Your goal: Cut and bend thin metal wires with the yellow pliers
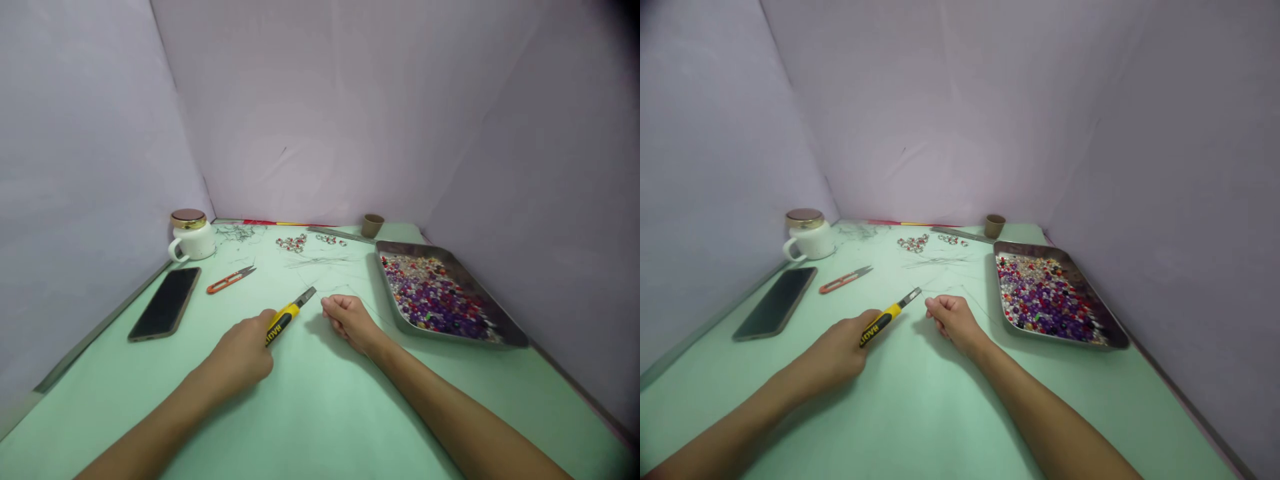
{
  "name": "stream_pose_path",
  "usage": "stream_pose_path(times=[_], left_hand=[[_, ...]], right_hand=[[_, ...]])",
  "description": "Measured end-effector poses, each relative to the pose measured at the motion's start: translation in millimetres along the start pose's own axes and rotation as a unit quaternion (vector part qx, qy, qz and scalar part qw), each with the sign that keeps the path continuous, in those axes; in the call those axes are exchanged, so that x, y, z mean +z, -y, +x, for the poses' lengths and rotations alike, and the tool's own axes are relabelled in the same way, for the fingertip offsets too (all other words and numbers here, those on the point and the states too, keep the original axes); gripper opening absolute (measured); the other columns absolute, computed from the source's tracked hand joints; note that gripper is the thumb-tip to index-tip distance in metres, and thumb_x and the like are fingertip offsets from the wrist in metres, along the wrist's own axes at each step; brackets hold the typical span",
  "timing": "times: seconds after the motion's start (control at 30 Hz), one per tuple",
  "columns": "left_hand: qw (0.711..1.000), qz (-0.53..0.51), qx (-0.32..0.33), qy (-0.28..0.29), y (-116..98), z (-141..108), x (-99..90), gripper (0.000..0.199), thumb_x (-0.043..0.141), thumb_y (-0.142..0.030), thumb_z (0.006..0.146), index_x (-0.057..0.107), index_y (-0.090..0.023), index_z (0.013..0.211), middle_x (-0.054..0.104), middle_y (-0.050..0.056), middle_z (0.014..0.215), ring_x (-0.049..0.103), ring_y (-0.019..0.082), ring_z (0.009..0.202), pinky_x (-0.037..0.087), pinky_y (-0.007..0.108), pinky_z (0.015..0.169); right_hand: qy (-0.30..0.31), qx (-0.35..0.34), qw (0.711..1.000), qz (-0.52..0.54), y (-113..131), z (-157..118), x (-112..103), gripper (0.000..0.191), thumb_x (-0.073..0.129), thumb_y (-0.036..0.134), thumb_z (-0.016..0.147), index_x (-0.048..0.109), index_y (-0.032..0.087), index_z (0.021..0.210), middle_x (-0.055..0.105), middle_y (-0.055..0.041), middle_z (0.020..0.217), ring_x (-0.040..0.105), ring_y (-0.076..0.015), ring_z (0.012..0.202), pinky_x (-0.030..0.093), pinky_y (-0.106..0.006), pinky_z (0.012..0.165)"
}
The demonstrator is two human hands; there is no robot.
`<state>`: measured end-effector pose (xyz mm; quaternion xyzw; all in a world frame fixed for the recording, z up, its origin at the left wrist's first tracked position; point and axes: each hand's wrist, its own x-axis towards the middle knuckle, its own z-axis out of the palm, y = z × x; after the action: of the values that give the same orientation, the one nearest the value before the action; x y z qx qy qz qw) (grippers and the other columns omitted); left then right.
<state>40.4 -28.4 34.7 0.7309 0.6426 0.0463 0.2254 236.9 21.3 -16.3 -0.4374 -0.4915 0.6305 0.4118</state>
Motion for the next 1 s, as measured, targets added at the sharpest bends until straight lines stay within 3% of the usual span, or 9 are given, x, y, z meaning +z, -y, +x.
stream_pose_path(times=[0.13,0.23,0.4,0.47,0.53,0.63,0.7,0.83,1.0], left_hand=[[0.977,0.198,-0.032,-0.066,-9.5,-2.0,5.0,0.053,0.039,-0.004,0.062,0.041,-0.017,0.114,0.054,0.011,0.090,0.055,0.026,0.072,0.036,0.031,0.054],[0.971,0.219,-0.033,-0.088,-11.1,-2.1,3.5,0.053,0.038,-0.003,0.063,0.040,-0.017,0.113,0.053,0.011,0.089,0.055,0.025,0.072,0.035,0.031,0.054],[0.994,-0.098,0.014,0.050,-1.2,-3.6,-8.8,0.030,0.043,-0.008,0.063,0.049,-0.019,0.089,0.050,0.001,0.068,0.049,0.015,0.058,0.037,0.026,0.052],[0.940,-0.299,0.032,0.163,2.0,-5.7,-13.0,0.025,0.043,-0.011,0.064,0.048,-0.018,0.087,0.044,-0.002,0.061,0.044,0.011,0.049,0.036,0.024,0.045],[0.851,-0.448,0.023,0.274,4.1,-7.4,-15.2,0.031,0.046,-0.015,0.063,0.045,-0.018,0.094,0.044,-0.003,0.062,0.042,0.009,0.044,0.035,0.022,0.040],[0.772,-0.531,0.010,0.348,6.4,-7.2,-15.2,0.040,0.050,-0.021,0.061,0.043,-0.017,0.100,0.048,-0.001,0.067,0.044,0.010,0.045,0.037,0.022,0.037],[0.809,-0.497,0.012,0.314,7.6,-5.7,-14.4,0.035,0.049,-0.021,0.061,0.045,-0.017,0.096,0.047,-0.002,0.064,0.043,0.009,0.044,0.036,0.022,0.037],[0.979,-0.183,0.021,0.092,5.5,-2.7,-12.6,0.020,0.045,-0.014,0.065,0.052,-0.018,0.083,0.050,0.000,0.063,0.047,0.013,0.054,0.037,0.024,0.048],[0.989,0.131,-0.038,-0.050,-3.9,-1.4,-3.9,0.052,0.043,-0.005,0.061,0.044,-0.020,0.111,0.054,0.008,0.085,0.054,0.023,0.071,0.037,0.030,0.058]], right_hand=[[0.002,-0.003,1.000,-0.011,-2.6,1.4,-0.1,0.034,0.059,0.046,0.068,0.049,0.016,0.056,0.034,0.0093,0.034,0.022,-0.0027,0.028,0.013,-0.019,0.031],[0.000,-0.010,1.000,-0.010,-3.4,1.5,0.0,0.033,0.059,0.046,0.068,0.049,0.016,0.056,0.035,0.0091,0.034,0.023,-0.0030,0.029,0.014,-0.018,0.031],[0.000,-0.014,1.000,-0.011,-1.7,0.0,0.5,0.033,0.059,0.046,0.067,0.049,0.016,0.056,0.036,0.0085,0.035,0.025,-0.0034,0.030,0.016,-0.018,0.032],[0.006,-0.026,1.000,-0.009,-1.9,-0.2,0.0,0.033,0.059,0.046,0.067,0.049,0.016,0.056,0.037,0.0082,0.036,0.026,-0.0034,0.030,0.016,-0.018,0.032],[0.015,-0.036,0.999,-0.002,-2.8,-0.2,-1.0,0.033,0.058,0.045,0.068,0.049,0.016,0.056,0.037,0.0081,0.037,0.027,-0.0033,0.031,0.016,-0.018,0.033],[0.018,-0.037,0.999,0.003,-4.5,0.0,-2.0,0.033,0.058,0.045,0.069,0.049,0.016,0.056,0.037,0.0080,0.037,0.027,-0.0032,0.031,0.016,-0.018,0.033],[0.008,-0.029,1.000,-0.005,-4.9,0.2,-2.1,0.034,0.058,0.046,0.069,0.048,0.016,0.055,0.037,0.0081,0.036,0.026,-0.0034,0.030,0.016,-0.018,0.032],[-0.001,-0.013,1.000,-0.025,-4.1,0.4,-1.5,0.034,0.058,0.047,0.068,0.048,0.017,0.056,0.036,0.0084,0.035,0.026,-0.0036,0.029,0.016,-0.018,0.031],[-0.001,-0.004,1.000,-0.030,-3.9,1.1,-0.8,0.034,0.058,0.047,0.069,0.049,0.016,0.056,0.036,0.0085,0.035,0.023,-0.0032,0.028,0.014,-0.019,0.031]])
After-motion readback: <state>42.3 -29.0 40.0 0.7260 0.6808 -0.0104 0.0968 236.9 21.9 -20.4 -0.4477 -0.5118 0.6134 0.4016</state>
